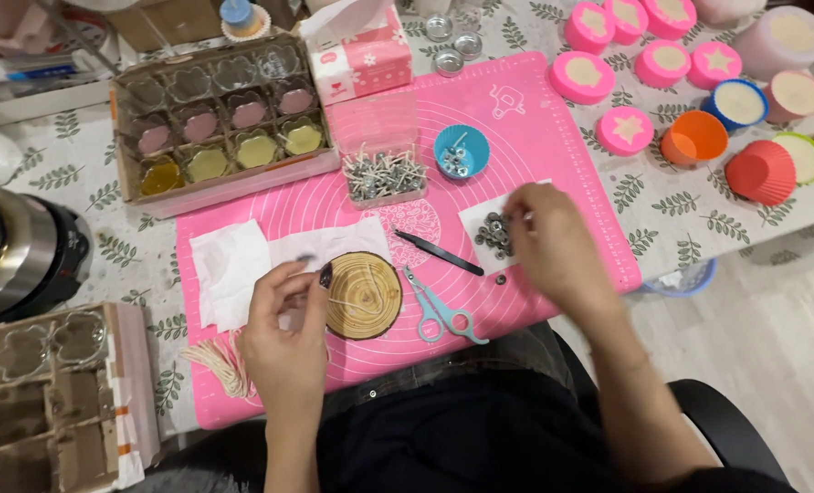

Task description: Preparing wicks and metal bases on a wooden disc for candle making.

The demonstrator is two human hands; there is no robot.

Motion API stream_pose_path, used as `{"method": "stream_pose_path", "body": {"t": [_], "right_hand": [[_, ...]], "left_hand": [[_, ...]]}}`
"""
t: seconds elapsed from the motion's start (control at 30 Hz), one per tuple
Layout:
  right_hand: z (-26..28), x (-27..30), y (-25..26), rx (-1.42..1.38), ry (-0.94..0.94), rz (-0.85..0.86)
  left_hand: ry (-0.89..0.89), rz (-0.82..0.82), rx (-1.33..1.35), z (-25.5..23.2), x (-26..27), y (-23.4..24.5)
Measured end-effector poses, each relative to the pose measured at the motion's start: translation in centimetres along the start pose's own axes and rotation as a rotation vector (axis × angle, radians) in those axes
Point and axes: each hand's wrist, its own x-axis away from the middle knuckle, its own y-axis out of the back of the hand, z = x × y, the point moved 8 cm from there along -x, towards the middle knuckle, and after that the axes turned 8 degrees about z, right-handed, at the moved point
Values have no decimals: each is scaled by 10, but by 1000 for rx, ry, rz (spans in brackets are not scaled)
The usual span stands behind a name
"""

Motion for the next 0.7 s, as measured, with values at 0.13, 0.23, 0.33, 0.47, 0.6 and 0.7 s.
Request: {"method": "stream_pose_path", "body": {"t": [0.13,0.23,0.33,0.47,0.6,0.7], "right_hand": [[-29,11,14,25,-201,172],[-42,20,5,-31,-232,212],[-35,23,5,61,-21,76],[-28,34,14,90,51,-90],[-22,50,19,161,114,-213],[-19,58,5,104,128,-75]], "left_hand": [[-5,40,73,9,1,-16],[19,104,65,2,0,-31],[-32,141,-12,-13,-2,-41],[-119,131,-5,-27,1,-45],[-18,105,-24,-23,1,-45],[-69,80,-45,-26,2,-46]]}}
